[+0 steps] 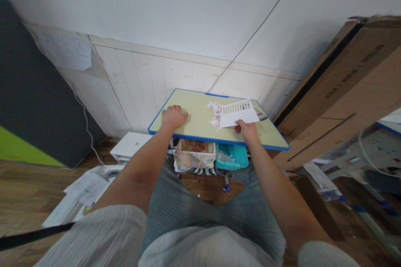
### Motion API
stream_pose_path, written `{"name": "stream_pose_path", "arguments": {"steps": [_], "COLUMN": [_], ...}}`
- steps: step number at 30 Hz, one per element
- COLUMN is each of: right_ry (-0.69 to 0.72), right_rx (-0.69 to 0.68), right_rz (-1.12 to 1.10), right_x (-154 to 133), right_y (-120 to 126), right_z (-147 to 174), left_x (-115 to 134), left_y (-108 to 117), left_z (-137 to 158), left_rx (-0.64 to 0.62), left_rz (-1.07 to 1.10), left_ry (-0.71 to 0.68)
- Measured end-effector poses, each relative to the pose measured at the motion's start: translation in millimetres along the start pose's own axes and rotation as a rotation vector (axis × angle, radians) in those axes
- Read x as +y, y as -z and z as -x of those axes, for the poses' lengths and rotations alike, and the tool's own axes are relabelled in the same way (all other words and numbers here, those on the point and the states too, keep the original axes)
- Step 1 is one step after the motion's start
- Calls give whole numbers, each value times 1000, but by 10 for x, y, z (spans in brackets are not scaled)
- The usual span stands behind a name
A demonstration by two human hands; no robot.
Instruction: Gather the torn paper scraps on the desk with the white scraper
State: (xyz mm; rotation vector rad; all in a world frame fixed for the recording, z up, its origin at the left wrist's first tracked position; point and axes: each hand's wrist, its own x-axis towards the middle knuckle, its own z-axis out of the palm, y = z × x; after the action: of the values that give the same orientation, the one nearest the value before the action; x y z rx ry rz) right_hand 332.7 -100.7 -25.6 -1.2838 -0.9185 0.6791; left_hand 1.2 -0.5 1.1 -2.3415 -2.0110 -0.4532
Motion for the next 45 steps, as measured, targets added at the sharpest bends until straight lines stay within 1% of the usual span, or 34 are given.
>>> {"name": "stream_pose_path", "arguments": {"steps": [11, 24, 31, 34, 45], "right_ry": [-22, -38, -10, -7, -17], "right_rx": [68, 36, -78, -107, -93], "right_rz": [-74, -72, -31, -14, 0], "right_x": [-33, -48, -40, -37, -10], "right_y": [6, 52, 36, 38, 66], "right_z": [19, 9, 50, 56, 16], "left_x": [5, -18, -24, -16, 3], "left_y": [9, -37, -50, -41, 6], "left_z": [-1, -34, -39, -32, -6], "left_rx": [-3, 13, 14, 10, -4], "left_rz": [-16, 3, 4, -4, -12], "left_ry": [7, -2, -8, -2, 2]}}
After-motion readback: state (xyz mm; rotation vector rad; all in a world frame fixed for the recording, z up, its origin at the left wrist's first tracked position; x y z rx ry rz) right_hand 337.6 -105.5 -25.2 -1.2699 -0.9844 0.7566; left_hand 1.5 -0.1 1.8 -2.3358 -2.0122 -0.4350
